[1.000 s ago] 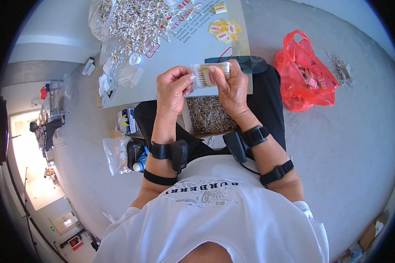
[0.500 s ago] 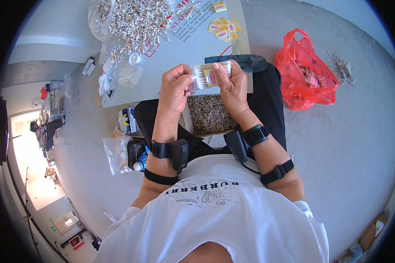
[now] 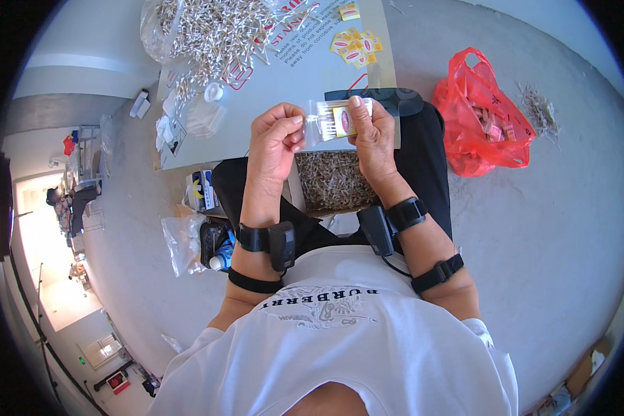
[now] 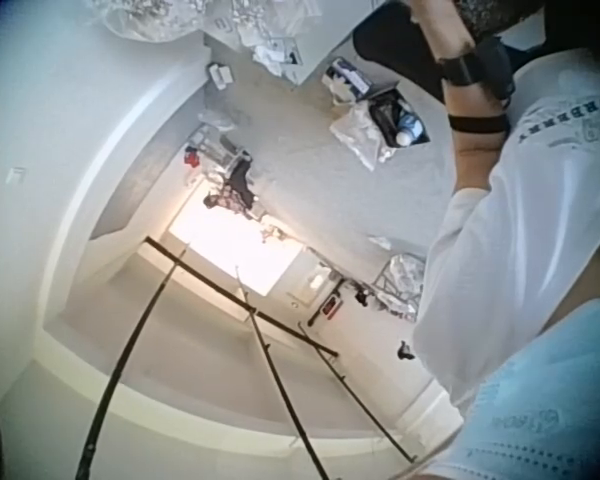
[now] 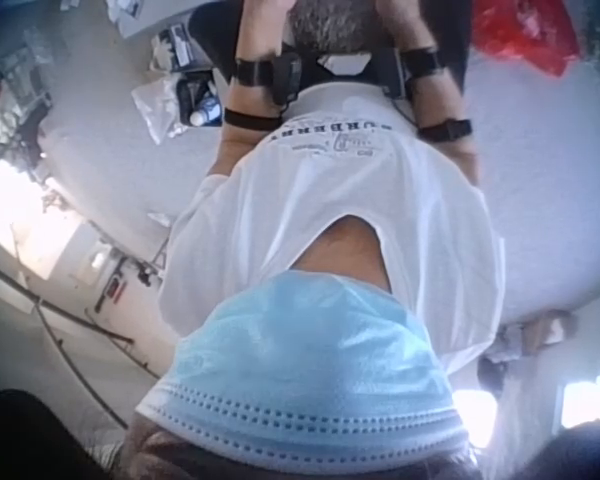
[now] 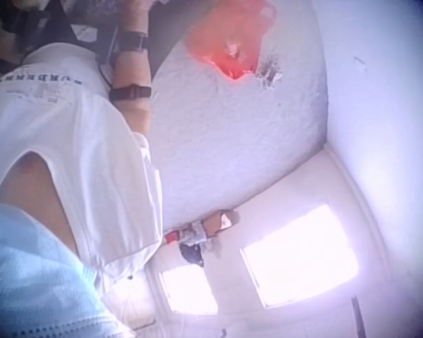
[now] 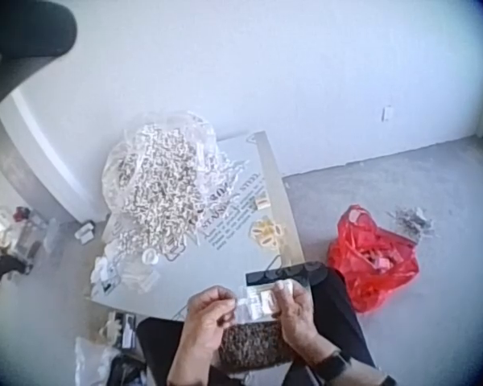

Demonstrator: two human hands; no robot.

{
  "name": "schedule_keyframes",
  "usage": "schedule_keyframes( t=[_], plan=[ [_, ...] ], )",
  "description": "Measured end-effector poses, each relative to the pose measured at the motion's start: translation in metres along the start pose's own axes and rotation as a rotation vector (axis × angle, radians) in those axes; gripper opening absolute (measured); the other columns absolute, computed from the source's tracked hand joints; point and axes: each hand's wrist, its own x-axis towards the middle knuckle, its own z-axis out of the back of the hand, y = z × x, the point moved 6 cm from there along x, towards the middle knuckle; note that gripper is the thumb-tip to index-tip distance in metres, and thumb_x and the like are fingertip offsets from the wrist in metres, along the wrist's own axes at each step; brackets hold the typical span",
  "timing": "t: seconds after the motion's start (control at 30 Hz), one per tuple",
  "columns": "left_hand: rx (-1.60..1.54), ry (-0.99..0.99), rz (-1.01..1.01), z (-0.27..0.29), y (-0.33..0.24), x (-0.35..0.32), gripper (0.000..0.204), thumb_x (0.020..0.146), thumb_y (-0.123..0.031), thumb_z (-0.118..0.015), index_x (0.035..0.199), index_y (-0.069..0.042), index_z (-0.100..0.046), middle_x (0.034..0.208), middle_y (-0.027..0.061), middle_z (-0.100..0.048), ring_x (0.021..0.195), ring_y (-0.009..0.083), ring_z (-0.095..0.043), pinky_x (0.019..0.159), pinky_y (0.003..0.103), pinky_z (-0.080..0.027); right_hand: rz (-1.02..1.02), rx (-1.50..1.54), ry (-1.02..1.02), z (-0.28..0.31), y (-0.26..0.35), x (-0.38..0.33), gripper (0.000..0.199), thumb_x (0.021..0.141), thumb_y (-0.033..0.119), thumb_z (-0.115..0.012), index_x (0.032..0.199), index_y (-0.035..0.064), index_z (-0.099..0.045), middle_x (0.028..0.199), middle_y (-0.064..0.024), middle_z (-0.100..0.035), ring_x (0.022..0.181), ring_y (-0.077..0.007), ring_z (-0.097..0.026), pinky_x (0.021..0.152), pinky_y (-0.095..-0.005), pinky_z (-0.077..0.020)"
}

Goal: Packaging cotton swabs into small plastic bags and sorting them on a table.

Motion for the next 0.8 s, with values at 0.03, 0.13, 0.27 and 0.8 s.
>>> schedule_keyframes(
  t=[0.03, 0.13, 0.27, 0.8],
  plan=[
    [-0.001, 0.0, 0.0, 0.0, 0.0, 0.0, 0.004, 0.077, -0.003, -0.06, 0.075, -0.001, -0.057, 0.065, -0.0012, -0.051, 0.052, 0.0043, -0.041, 0.044, 0.02, -0.032, -0.011, 0.009, -0.008, 0.001, -0.001, 0.0, 0.037, 0.092, 0.046, -0.051, 0.087, 0.0099, -0.059, 0.071, 0.0054, -0.056, 0.059, 0.0, -0.049, 0.048, -0.0159, -0.0359],
    [0.072, 0.0, -0.056, 0.0, -0.002, 0.001, 0.005, 0.075, 0.0, -0.062, 0.076, 0.0, -0.058, 0.065, 0.0002, -0.054, 0.051, 0.0043, -0.041, 0.044, 0.019, -0.031, -0.017, 0.016, 0.018, 0.001, -0.003, 0.001, 0.037, 0.092, 0.046, -0.051, 0.088, 0.01, -0.058, 0.071, 0.0051, -0.057, 0.06, -0.0003, -0.05, 0.048, -0.0159, -0.036],
    [0.067, -0.019, -0.045, -0.003, -0.001, 0.0, 0.007, 0.073, 0.003, -0.064, 0.075, 0.0, -0.058, 0.066, 0.0007, -0.055, 0.051, 0.0039, -0.043, 0.044, 0.019, -0.031, -0.04, 0.079, -0.024, 0.0, -0.004, 0.001, 0.038, 0.089, 0.046, -0.056, 0.084, 0.0086, -0.059, 0.068, 0.0052, -0.054, 0.055, -0.0005, -0.044, 0.046, -0.017, -0.0337],
    [0.321, -0.096, -0.165, -0.009, -0.015, -0.004, 0.003, 0.074, 0.003, -0.062, 0.071, 0.001, -0.061, 0.06, -0.0016, -0.051, 0.048, 0.0026, -0.037, 0.044, 0.019, -0.027, -0.094, 0.151, -0.005, -0.005, -0.009, 0.001, 0.037, 0.09, 0.045, -0.055, 0.085, 0.0082, -0.058, 0.067, 0.004, -0.054, 0.054, -0.0018, -0.044, 0.045, -0.0173, -0.0331]
  ],
)
